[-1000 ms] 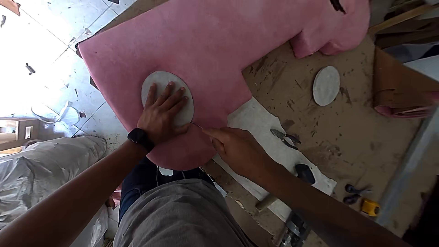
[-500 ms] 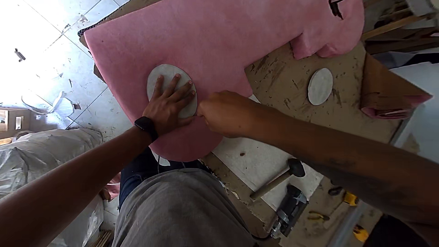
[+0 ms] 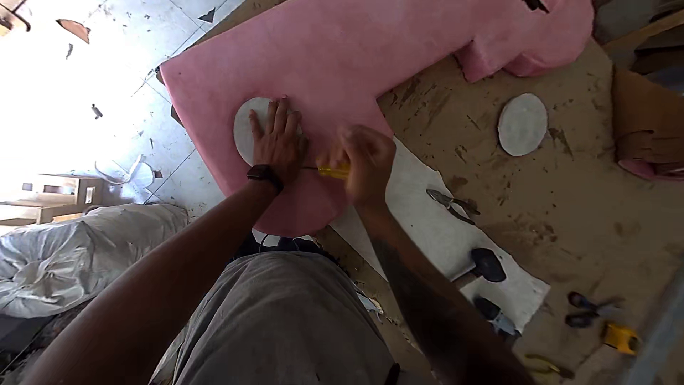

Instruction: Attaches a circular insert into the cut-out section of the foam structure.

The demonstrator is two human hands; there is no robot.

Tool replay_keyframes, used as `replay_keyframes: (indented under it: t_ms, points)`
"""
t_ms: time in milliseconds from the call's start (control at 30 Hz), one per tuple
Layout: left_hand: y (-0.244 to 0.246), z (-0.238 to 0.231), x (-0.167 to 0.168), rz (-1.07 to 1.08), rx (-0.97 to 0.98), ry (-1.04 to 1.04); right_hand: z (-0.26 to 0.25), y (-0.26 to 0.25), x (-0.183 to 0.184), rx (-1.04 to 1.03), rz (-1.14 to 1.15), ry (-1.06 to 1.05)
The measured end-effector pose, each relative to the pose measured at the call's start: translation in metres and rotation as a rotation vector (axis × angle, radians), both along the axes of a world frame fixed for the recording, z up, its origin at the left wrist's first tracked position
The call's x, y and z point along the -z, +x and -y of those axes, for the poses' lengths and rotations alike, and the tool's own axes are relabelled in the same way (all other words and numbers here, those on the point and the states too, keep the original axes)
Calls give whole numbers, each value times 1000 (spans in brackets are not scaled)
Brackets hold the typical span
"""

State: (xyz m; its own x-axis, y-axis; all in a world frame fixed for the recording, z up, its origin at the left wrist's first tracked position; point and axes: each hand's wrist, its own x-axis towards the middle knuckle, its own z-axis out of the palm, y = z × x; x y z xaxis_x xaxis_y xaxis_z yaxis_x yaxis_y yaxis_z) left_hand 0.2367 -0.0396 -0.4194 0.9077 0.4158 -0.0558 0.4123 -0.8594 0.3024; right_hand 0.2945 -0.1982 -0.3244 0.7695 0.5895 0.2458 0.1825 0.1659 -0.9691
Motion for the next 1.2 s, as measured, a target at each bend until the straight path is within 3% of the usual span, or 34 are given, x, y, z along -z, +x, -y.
replay_keyframes:
  t_ms: [67, 167, 333, 500, 867, 1100, 1200]
  points:
    - [1, 1, 2, -36, 11, 45, 13, -8, 21, -57, -164, 287]
    - [4, -1, 3, -72, 43, 84, 25, -7, 38, -64, -256, 399]
    - [4, 1, -1, -113, 74, 98, -6, -17, 17, -42, -165, 197]
    - [10, -4, 4, -77, 16, 133, -20, 12, 27, -91, -213, 322]
    - [7, 3, -6, -94, 41, 111, -64, 10, 6, -13, -155, -49]
    - [5, 4, -7, -85, 38, 122, -71, 13, 7, 9, -125, -73]
    - [10, 3, -28, -178, 47, 81, -76, 16, 4, 44, -70, -120]
